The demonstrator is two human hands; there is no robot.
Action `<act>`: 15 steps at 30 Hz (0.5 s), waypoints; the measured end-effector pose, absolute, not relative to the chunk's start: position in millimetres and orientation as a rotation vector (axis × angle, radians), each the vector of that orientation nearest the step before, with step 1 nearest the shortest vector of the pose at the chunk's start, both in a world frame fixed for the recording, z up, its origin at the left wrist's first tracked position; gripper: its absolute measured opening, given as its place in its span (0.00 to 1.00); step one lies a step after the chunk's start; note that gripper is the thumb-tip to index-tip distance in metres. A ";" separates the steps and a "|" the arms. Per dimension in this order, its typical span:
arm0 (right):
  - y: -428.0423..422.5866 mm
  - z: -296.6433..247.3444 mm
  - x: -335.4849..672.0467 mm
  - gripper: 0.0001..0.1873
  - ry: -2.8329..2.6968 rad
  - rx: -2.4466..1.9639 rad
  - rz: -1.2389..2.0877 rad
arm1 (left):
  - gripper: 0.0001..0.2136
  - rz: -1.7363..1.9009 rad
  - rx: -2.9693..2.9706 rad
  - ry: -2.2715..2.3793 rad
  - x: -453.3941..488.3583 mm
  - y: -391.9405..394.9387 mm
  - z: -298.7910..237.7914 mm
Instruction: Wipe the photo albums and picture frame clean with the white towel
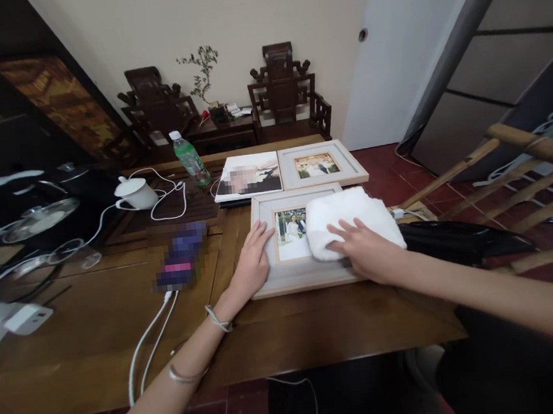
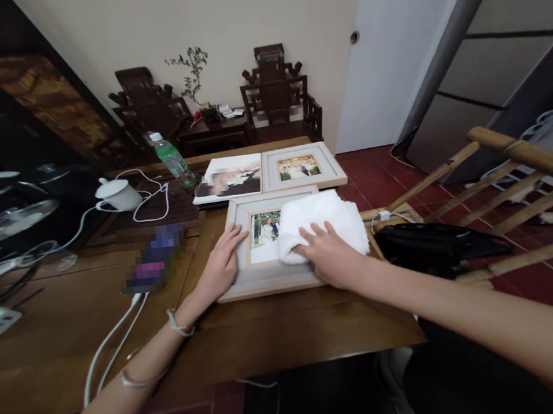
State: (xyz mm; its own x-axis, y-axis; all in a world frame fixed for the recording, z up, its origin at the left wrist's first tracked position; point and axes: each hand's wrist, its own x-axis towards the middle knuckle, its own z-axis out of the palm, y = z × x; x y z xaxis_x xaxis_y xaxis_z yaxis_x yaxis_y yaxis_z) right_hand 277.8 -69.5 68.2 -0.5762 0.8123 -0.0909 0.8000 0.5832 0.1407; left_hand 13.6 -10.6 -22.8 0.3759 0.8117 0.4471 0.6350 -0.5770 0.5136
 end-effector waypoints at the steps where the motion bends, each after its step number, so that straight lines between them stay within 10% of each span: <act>1: -81.4 72.4 276.1 0.31 2.652 1.368 0.074 | 0.24 1.005 2.381 1.282 13.8 -10.6 -23.3; 15: -82.5 60.5 255.0 0.36 2.749 1.313 -0.092 | 0.18 0.925 2.388 1.332 17.0 -13.7 -13.3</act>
